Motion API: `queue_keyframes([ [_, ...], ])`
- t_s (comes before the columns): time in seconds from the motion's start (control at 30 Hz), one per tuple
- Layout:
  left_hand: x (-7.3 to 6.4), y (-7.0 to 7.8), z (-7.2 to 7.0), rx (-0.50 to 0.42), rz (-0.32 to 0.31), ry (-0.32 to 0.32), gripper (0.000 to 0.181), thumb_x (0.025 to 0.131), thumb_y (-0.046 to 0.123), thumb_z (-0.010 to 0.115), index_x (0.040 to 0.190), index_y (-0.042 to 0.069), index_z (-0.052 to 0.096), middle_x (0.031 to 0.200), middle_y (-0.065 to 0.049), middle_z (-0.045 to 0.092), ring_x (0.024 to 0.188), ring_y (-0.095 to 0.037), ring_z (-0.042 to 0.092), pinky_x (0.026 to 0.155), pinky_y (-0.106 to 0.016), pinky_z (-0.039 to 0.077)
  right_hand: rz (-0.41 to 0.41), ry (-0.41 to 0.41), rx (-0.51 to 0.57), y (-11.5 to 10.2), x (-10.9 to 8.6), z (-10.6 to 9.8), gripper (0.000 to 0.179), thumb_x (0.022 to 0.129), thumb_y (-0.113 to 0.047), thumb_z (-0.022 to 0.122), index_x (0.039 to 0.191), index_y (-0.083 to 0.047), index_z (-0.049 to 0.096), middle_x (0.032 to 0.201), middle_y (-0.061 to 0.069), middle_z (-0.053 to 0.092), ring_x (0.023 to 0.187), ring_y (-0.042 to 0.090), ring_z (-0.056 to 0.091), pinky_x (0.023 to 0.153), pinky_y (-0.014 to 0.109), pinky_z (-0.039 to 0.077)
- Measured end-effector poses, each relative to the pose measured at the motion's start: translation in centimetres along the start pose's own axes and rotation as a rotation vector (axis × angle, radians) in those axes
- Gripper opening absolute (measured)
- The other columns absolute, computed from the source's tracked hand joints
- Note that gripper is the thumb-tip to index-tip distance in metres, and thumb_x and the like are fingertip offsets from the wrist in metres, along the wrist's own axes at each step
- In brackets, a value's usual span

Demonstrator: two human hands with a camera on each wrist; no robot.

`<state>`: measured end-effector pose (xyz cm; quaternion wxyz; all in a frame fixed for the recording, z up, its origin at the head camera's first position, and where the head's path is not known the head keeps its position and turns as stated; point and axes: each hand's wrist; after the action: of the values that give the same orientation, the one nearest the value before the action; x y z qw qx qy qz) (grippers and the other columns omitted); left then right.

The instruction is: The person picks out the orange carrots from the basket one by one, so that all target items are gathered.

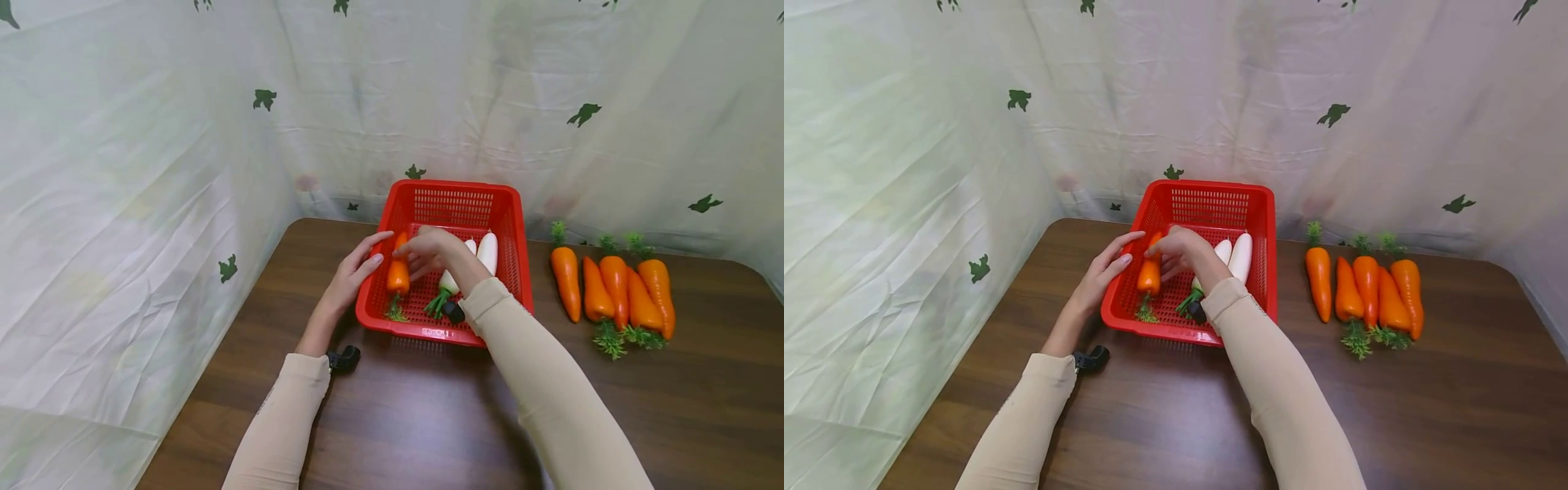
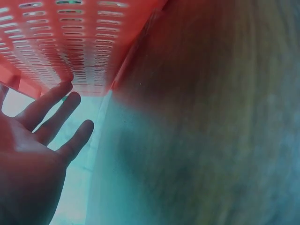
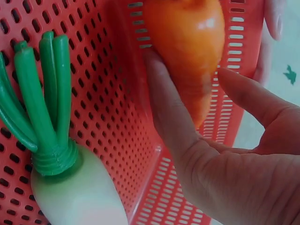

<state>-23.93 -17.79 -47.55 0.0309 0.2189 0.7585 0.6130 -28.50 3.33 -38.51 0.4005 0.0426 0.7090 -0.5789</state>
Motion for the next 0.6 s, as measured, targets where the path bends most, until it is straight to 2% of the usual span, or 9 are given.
queue_keyframes([
  [0.23, 0.2, 0.1, 0.1, -0.002, 0.011, -0.009, 0.047, 0.111, 0.028, 0.05, 0.158, 0.026, 0.047, 0.158, -0.003, 0.049, 0.128, -0.03, 0.061, 0.102, -0.04, 0.059, -0.036, 0.028, -0.002, 0.0, -0.3, -0.3, 0.038, 0.103, -0.01, 0.066, 0.134, 0.005, 0.051, 0.121, 0.02, 0.061, 0.114, 0.038, 0.069, 0.104, 0.052, 0.057],
  [0.4, 0.1, 0.1, 0.1, -0.012, 0.002, -0.006, 0.047, 0.111, 0.025, 0.049, 0.159, 0.024, 0.046, 0.157, -0.005, 0.05, 0.128, -0.031, 0.061, 0.102, -0.038, 0.059, -0.113, 0.057, -0.055, -0.1, -1.4, -0.6, 0.034, 0.103, -0.012, 0.067, 0.129, 0.007, 0.056, 0.119, 0.018, 0.06, 0.099, 0.032, 0.073, 0.102, 0.052, 0.057],
  [0.5, 0.1, 0.0, 0.1, -0.019, -0.004, -0.005, 0.048, 0.112, 0.025, 0.049, 0.159, 0.024, 0.045, 0.157, -0.006, 0.05, 0.129, -0.032, 0.06, 0.103, -0.04, 0.059, -0.166, 0.074, -0.101, -0.2, -2.5, -0.8, 0.042, 0.103, -0.014, 0.067, 0.138, 0.007, 0.054, 0.125, 0.019, 0.059, 0.1, 0.031, 0.073, 0.102, 0.051, 0.058],
  [0.6, 0.1, 0.0, 0.1, -0.015, -0.011, -0.006, 0.048, 0.112, 0.026, 0.049, 0.159, 0.026, 0.045, 0.157, -0.006, 0.049, 0.128, -0.032, 0.061, 0.101, -0.041, 0.06, -0.215, 0.09, -0.122, -0.2, -3.9, -1.2, 0.054, 0.104, -0.016, 0.066, 0.149, 0.007, 0.047, 0.136, 0.021, 0.058, 0.111, 0.034, 0.071, 0.102, 0.051, 0.058],
])
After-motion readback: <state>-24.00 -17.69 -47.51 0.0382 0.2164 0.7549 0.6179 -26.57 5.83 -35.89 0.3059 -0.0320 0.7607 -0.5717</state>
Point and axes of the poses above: each hand's wrist, its own x-axis towards the middle knuckle, its own z-axis out of the palm, y = z × x
